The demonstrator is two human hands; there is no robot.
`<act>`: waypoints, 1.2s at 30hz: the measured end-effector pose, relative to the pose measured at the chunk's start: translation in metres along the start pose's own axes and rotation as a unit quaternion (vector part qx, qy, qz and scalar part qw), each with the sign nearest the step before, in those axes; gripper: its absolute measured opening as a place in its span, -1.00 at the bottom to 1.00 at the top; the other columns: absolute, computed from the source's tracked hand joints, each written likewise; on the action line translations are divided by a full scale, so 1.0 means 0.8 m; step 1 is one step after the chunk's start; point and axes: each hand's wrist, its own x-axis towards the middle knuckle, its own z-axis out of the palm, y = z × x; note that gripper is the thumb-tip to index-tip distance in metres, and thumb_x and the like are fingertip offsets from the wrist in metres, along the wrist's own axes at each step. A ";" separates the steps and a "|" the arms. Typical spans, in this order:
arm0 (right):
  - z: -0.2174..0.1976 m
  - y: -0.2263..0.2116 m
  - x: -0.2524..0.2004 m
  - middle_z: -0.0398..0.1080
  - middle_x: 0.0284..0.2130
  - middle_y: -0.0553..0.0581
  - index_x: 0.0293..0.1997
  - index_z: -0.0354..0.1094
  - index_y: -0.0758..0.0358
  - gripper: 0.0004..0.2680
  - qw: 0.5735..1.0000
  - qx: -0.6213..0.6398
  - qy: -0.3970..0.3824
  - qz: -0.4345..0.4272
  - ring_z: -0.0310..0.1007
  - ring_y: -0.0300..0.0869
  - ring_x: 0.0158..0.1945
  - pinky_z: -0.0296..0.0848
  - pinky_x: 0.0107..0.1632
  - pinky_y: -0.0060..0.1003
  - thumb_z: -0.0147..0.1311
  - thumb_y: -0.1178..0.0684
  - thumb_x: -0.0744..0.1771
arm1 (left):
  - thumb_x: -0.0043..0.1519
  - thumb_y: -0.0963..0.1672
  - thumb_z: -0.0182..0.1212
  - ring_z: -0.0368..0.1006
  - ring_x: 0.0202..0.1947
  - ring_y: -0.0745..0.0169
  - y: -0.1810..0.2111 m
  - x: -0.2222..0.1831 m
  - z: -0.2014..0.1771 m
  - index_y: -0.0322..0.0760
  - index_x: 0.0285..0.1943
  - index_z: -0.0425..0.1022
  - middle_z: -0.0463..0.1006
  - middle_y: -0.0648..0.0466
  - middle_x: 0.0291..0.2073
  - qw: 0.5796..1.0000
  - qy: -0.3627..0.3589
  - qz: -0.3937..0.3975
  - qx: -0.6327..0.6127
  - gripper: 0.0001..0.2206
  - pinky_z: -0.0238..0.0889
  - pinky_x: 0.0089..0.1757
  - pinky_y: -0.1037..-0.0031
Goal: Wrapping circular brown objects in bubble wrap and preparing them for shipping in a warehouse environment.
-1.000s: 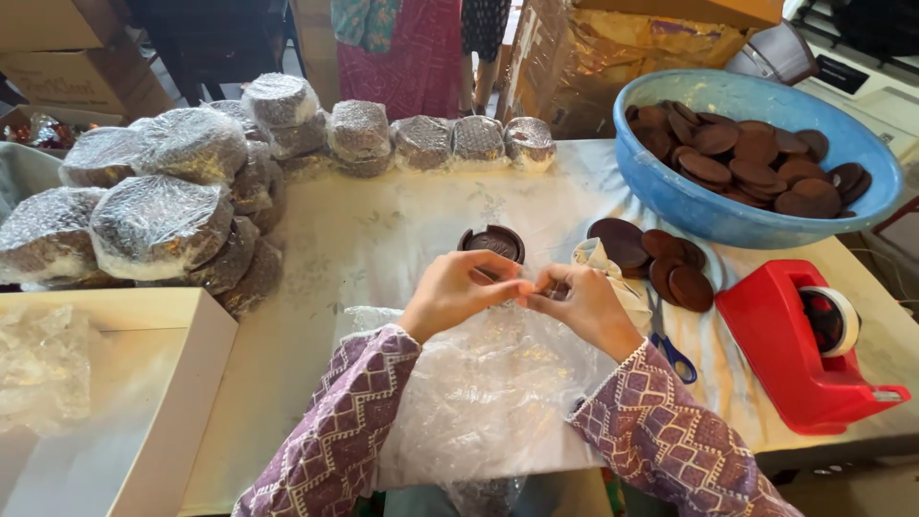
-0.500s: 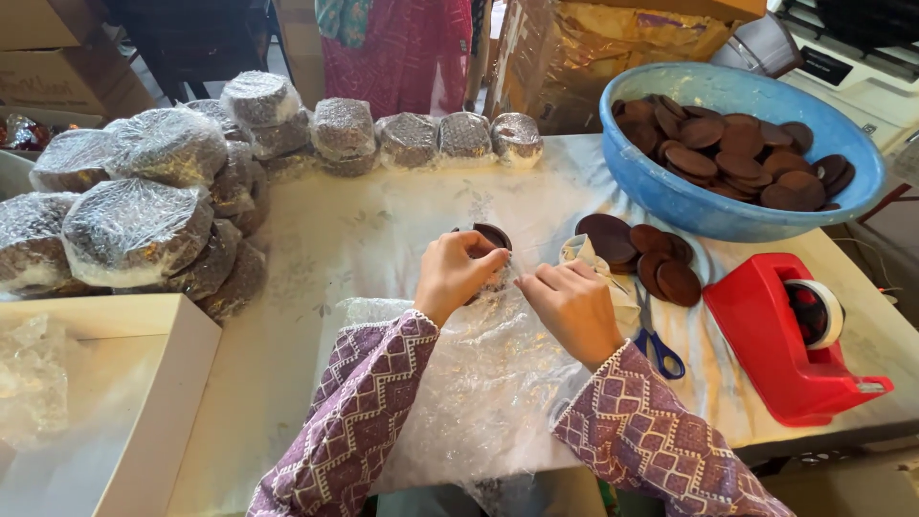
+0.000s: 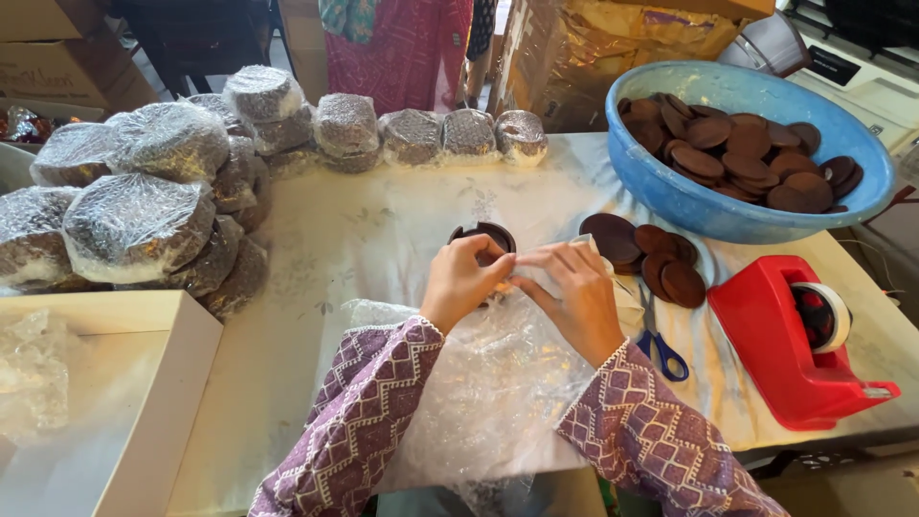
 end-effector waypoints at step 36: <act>0.016 0.004 -0.005 0.38 -0.19 0.14 -0.02 0.30 0.25 -0.72 0.994 0.096 -0.036 0.028 0.48 -0.05 -0.13 0.47 -0.13 -0.22 0.32 0.09 0.26 | 0.21 -0.09 0.37 0.55 -0.48 0.52 -0.011 -0.002 -0.009 -0.38 -0.27 0.67 0.71 0.09 -0.48 0.992 0.026 -0.038 -0.116 -0.79 0.37 -0.41 0.61</act>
